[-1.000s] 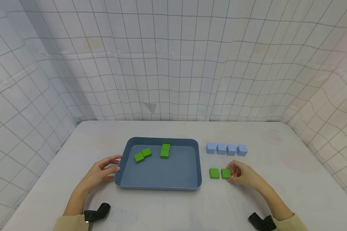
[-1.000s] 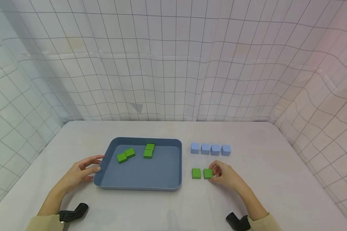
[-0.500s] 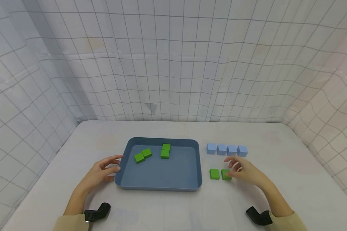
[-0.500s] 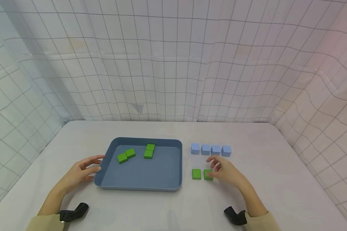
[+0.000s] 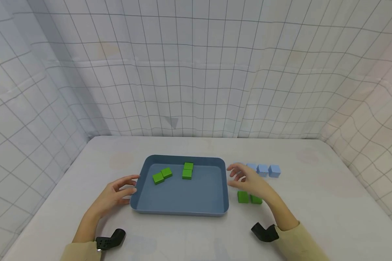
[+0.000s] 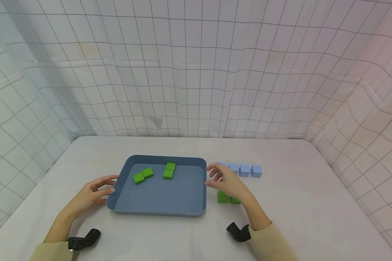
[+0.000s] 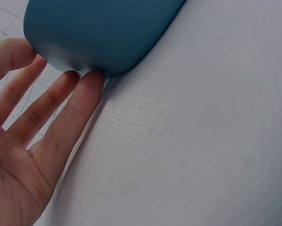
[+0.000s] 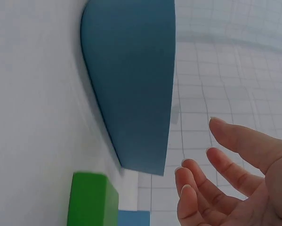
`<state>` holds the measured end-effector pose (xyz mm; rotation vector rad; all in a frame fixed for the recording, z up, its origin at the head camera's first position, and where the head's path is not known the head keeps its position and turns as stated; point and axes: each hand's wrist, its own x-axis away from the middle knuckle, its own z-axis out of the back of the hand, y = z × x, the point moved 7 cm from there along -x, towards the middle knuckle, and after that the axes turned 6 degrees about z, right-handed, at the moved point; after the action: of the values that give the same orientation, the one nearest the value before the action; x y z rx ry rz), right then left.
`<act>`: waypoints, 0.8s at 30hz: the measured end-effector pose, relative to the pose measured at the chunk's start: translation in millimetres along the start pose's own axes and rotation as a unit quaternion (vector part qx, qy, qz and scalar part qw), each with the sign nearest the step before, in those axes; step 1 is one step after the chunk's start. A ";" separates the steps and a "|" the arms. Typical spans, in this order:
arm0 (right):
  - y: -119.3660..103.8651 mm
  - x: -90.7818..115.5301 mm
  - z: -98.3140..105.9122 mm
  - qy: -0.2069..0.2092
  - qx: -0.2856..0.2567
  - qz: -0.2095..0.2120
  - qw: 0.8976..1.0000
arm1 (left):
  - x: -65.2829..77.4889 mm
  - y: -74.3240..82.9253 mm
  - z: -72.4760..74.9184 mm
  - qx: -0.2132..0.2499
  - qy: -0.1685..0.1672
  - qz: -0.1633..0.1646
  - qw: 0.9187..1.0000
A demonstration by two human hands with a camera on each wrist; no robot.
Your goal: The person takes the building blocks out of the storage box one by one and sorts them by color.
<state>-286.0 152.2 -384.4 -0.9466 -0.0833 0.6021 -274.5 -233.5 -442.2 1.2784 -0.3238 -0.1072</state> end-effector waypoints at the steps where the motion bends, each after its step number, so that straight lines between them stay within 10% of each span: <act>1: -0.4 -3.7 -3.7 0.000 -0.007 0.002 1.000 | 0.0 0.1 0.0 0.000 0.000 0.000 1.000; 24: -19.8 -54.3 -57.5 -0.021 -0.013 0.031 0.999 | -0.2 0.0 0.0 -0.006 0.004 0.002 1.000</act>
<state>-303.9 73.1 -392.7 -0.9645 -0.1007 0.6803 -274.7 -233.5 -442.2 1.2658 -0.3193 -0.1009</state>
